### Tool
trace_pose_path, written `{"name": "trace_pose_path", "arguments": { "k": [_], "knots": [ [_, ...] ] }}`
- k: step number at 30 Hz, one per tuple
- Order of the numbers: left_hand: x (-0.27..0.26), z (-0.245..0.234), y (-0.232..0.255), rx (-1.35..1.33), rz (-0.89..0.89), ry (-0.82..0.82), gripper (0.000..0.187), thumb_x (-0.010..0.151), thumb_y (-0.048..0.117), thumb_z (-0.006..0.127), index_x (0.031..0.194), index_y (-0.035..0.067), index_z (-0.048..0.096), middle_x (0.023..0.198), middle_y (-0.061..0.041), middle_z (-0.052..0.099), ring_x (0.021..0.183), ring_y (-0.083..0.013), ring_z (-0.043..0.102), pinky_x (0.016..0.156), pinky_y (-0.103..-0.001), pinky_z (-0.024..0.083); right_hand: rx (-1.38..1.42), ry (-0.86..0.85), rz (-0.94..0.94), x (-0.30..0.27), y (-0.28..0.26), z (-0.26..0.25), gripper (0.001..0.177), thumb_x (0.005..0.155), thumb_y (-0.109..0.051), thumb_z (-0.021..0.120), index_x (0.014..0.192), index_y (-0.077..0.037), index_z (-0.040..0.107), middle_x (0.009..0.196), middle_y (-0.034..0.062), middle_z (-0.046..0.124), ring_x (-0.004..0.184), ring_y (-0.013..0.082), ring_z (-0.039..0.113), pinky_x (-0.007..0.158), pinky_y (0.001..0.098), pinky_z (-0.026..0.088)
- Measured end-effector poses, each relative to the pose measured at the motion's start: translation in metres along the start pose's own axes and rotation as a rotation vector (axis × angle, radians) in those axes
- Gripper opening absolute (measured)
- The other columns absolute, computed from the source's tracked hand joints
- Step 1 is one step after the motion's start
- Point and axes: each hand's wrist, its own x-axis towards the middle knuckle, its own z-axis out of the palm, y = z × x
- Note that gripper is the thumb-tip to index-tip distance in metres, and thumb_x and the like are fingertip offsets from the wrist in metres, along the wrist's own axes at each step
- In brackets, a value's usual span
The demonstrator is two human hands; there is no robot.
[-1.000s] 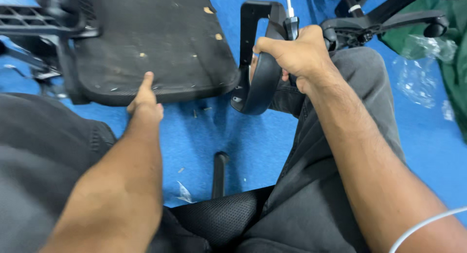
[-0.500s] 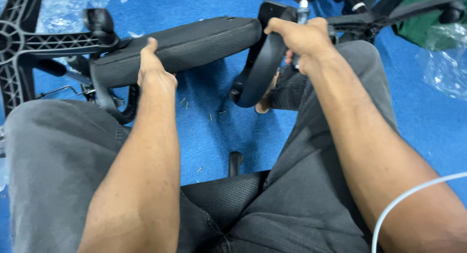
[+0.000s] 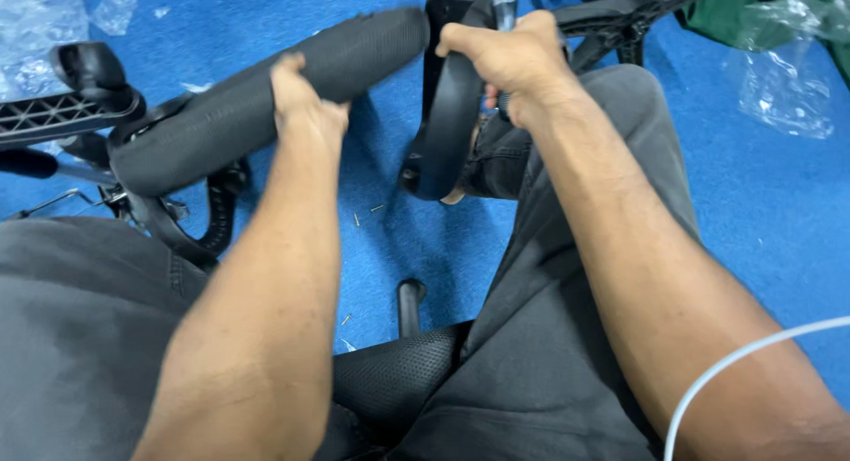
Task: The person uses a screwdriver to attach a curved plastic frame to the back of a black office chair seat. They tighten several screws along the frame, flip the chair over to access the other side, and continue securing the frame with the screwdriver.
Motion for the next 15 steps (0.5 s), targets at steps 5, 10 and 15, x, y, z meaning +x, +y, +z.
{"name": "trace_pose_path", "arguments": {
  "k": [5,10,15],
  "knots": [
    [0.037,0.063,0.045,0.106,-0.027,-0.016,0.073,0.07,0.026,0.068,0.135,-0.001,0.047,0.129,-0.028,0.058,0.12,-0.0502,0.06,0.096,-0.077,0.051,0.017,0.026,-0.108,-0.004,-0.007,-0.01,0.034,0.068,-0.019,0.087,0.058,-0.008,0.057,0.056,0.0,0.053,0.041,0.0104,0.045,0.036,0.0284,0.033],
    [0.013,0.076,0.063,0.008,-0.155,-0.146,0.068,0.074,0.027,0.069,0.132,-0.005,0.054,0.132,-0.033,0.056,0.12,-0.0552,0.06,0.094,-0.071,0.057,0.008,0.076,-0.038,-0.017,-0.012,-0.017,0.03,0.07,-0.018,0.085,0.061,-0.008,0.059,0.057,0.0011,0.058,0.042,0.0089,0.048,0.037,0.0255,0.036],
    [-0.019,0.027,0.07,-0.137,-0.343,-0.188,0.063,0.078,0.028,0.07,0.127,-0.011,0.062,0.133,-0.038,0.055,0.118,-0.0583,0.06,0.092,-0.066,0.063,0.007,0.088,-0.021,-0.024,-0.008,-0.02,0.028,0.069,-0.019,0.085,0.062,-0.008,0.06,0.059,0.002,0.058,0.041,0.0098,0.048,0.037,0.027,0.038]
  ]
}}
